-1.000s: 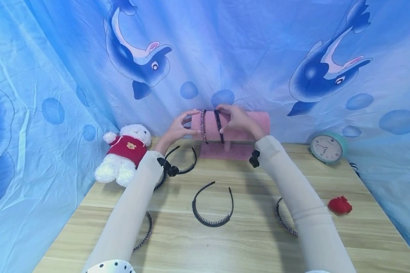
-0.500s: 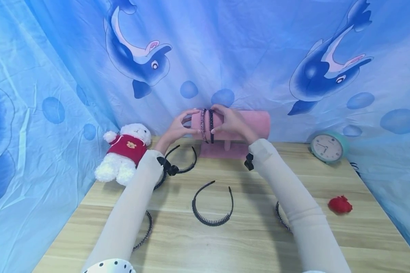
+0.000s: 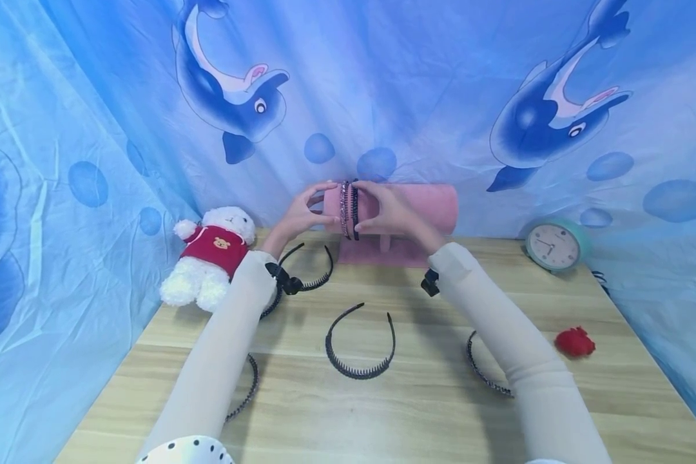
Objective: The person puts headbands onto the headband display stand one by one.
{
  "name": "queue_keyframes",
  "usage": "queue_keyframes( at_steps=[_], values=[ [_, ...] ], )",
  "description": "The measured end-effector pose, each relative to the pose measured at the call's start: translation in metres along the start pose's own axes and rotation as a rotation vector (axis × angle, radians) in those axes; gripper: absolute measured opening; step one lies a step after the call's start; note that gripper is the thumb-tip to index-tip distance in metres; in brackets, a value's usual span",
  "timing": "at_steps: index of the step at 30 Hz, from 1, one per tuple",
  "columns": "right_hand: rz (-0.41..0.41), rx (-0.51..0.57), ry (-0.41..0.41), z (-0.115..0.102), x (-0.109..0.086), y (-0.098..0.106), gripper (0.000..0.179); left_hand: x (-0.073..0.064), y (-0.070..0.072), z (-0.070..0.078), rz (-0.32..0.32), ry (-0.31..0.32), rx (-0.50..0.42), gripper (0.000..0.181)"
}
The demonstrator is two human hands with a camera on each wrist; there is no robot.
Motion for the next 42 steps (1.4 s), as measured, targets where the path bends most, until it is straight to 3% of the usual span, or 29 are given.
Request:
queue_keyframes(
  at_steps=[8,17,23,32,42],
  values=[
    [-0.055,0.065,0.192,-0.029,-0.049,-0.027,0.080,-0.005,-0.001,0.017,-0.020,0.036,-0.019,0.080],
    [-0.387,0.120,0.241,-0.039,-0.121,-0.089,0.055,-0.010,0.003,0.027,-0.027,0.038,-0.023,0.081],
    [-0.510,0.069,0.325,-0.040,-0.156,-0.115,0.045,-0.011,0.002,0.027,-0.036,0.050,-0.017,0.081],
    [-0.593,0.020,0.326,-0.026,-0.187,-0.145,0.038,-0.011,0.000,0.026,-0.039,0.045,-0.022,0.080],
    [-0.630,0.077,0.227,-0.021,-0.190,-0.153,0.025,-0.011,0.000,0.026,-0.030,0.033,-0.042,0.079]
  ],
)
Point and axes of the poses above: each hand's wrist, its own x-axis towards the middle knuckle, its own y-axis out of the back of the hand, z = x × y, the point moved 8 cm from there along x, towards the middle knuckle, and after that the axes turned 4 degrees about x, right-handed, at the moved point
